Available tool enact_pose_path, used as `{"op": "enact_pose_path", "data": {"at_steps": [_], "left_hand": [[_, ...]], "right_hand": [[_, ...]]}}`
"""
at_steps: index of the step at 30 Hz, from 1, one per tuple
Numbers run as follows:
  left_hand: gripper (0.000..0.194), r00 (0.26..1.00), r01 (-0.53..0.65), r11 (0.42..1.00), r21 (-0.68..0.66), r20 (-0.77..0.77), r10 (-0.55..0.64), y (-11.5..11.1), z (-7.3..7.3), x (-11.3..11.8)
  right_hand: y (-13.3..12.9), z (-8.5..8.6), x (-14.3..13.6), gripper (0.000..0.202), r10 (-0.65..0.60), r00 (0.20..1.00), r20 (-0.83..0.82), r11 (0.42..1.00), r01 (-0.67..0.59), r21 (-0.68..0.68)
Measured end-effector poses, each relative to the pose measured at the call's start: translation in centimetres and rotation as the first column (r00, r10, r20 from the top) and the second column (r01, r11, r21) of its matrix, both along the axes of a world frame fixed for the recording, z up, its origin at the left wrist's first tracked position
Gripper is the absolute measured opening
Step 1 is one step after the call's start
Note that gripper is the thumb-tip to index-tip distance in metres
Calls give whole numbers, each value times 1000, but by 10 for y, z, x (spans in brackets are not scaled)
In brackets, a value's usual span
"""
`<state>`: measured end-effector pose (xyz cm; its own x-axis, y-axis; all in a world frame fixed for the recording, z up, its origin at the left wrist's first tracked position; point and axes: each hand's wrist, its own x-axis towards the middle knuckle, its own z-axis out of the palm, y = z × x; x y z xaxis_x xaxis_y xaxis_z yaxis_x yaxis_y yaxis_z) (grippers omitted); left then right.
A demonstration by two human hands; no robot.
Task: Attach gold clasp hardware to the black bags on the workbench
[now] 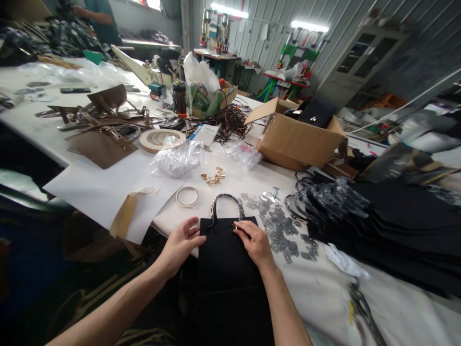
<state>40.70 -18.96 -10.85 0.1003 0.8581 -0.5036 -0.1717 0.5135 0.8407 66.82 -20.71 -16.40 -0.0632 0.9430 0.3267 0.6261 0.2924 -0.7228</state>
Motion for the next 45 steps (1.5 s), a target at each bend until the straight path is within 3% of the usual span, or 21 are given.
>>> {"op": "enact_pose_path", "data": {"at_steps": [3, 6, 9, 12, 16, 22, 37, 45], "left_hand": [[64, 983, 118, 992, 34, 138, -122, 1, 0, 7], [43, 963, 260, 952, 163, 29, -268, 2, -5, 14], [31, 951, 244, 936, 254, -252, -180, 0, -13, 21], [34, 960, 166, 941, 296, -267, -86, -3, -21, 29], [38, 998, 53, 983, 178, -48, -45, 0, -26, 41], [33, 982, 52, 998, 42, 179, -59, 8, -25, 46], [35, 975, 22, 995, -95, 223, 0, 9, -21, 46], [34, 976, -4, 996, -93, 217, 24, 10, -24, 49]], "right_hand": [[0, -1, 1, 22, 9, 1000, 20, 999, -10, 32], [0, 0, 2, 26, 50, 998, 45, 997, -53, 55], [-1, 2, 5, 31, 112, 991, 76, 992, -116, 58], [0, 3, 9, 35, 156, 980, 122, 986, -162, 41], [2, 6, 10, 37, 145, 970, 194, 986, -158, 51], [1, 9, 5, 35, 105, 956, 274, 989, -129, 70], [9, 18, 6, 36, 217, 951, 222, 975, -223, 3], [20, 28, 8, 28, 281, 941, 187, 958, -263, -116]]}}
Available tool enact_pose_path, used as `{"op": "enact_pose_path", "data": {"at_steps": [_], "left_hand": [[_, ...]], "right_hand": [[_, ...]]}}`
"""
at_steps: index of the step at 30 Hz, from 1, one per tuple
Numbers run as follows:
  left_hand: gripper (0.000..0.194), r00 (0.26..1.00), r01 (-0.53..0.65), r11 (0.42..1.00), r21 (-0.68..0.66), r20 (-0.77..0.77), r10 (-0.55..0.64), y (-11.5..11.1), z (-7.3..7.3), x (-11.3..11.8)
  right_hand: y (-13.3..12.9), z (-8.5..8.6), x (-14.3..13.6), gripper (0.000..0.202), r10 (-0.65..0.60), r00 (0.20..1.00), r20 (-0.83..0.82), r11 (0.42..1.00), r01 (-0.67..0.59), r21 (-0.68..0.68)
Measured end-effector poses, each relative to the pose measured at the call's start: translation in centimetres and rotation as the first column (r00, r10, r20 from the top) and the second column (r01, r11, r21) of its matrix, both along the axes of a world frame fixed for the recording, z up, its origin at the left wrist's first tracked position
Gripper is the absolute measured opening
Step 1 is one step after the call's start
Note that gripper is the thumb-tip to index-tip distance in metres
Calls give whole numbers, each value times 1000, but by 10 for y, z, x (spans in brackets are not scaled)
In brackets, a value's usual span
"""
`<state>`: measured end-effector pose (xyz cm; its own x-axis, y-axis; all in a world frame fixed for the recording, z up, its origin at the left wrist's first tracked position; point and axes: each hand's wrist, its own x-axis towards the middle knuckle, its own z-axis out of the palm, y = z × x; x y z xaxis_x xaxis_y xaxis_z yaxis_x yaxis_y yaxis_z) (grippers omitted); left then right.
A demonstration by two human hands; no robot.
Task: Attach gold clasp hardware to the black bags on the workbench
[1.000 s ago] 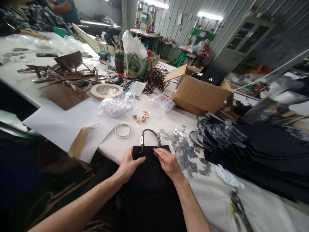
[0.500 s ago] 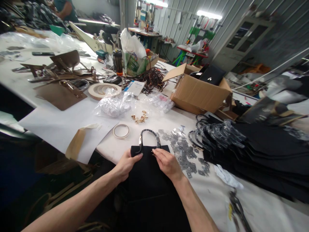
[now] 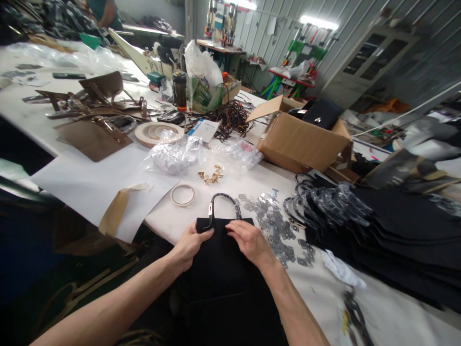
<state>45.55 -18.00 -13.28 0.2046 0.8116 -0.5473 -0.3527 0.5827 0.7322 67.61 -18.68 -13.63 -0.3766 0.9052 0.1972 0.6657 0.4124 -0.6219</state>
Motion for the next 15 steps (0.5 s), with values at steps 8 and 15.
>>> {"op": "enact_pose_path", "data": {"at_steps": [8, 15], "left_hand": [[32, 1000, 10, 998, 58, 15, -11, -1, -9, -2], [28, 1000, 16, 994, 107, -12, -15, 1, -1, -1]], "right_hand": [[2, 10, -10, 32, -5, 999, 35, 999, 6, -45], [-8, 7, -17, 32, -78, 985, 156, 995, 67, 80]]}}
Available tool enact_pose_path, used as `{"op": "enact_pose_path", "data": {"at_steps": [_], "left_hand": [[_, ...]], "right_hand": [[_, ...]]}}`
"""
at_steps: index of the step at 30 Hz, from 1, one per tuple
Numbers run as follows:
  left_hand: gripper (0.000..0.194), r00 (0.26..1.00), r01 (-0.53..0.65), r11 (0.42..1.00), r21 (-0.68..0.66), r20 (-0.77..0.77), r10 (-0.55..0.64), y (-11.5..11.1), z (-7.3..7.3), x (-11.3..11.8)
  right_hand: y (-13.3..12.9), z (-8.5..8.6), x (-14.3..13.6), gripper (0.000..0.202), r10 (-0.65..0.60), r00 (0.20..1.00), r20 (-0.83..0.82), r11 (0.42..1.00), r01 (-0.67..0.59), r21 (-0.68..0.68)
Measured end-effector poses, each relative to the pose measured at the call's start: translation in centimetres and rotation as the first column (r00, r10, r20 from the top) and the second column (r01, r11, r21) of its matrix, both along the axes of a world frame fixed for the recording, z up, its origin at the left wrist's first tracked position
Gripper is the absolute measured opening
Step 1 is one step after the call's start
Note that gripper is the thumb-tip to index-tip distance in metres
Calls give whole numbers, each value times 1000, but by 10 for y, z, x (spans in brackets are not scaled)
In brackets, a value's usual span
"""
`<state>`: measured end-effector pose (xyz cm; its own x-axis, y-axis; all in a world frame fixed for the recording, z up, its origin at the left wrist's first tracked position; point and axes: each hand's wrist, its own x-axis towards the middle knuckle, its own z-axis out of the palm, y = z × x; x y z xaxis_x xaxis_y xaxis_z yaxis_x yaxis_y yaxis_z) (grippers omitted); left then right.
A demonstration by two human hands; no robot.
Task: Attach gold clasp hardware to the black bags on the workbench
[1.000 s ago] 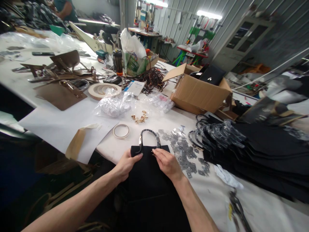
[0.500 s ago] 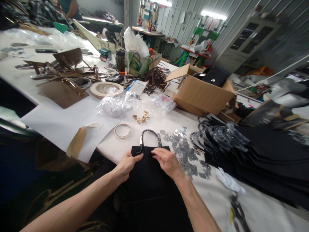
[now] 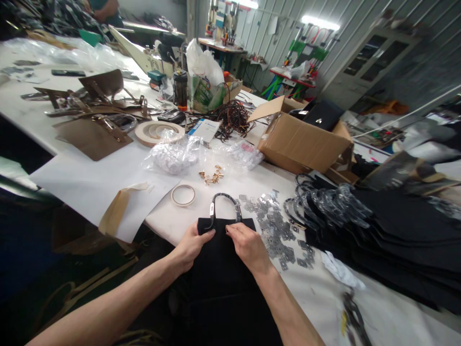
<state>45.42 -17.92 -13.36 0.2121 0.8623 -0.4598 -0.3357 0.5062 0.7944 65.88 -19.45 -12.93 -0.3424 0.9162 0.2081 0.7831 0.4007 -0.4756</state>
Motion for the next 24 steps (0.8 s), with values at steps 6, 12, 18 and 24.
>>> {"op": "enact_pose_path", "data": {"at_steps": [6, 12, 18, 24], "left_hand": [[26, 1000, 15, 1000, 7, 9, -15, 1, -1, 0], [42, 975, 28, 990, 135, -220, 2, -3, -2, -4], [33, 802, 249, 874, 416, -595, 55, -7, -1, -19], [27, 725, 345, 896, 279, -686, -66, 6, -1, -30]], "right_hand": [[-18, -13, -19, 48, -69, 985, 158, 994, 55, 94], [-40, -33, -43, 73, -233, 958, 171, 954, 190, 233], [-40, -35, -35, 57, -268, 963, -33, 953, 270, 139], [-40, -39, -32, 51, -284, 954, -99, 948, 295, 119]]}}
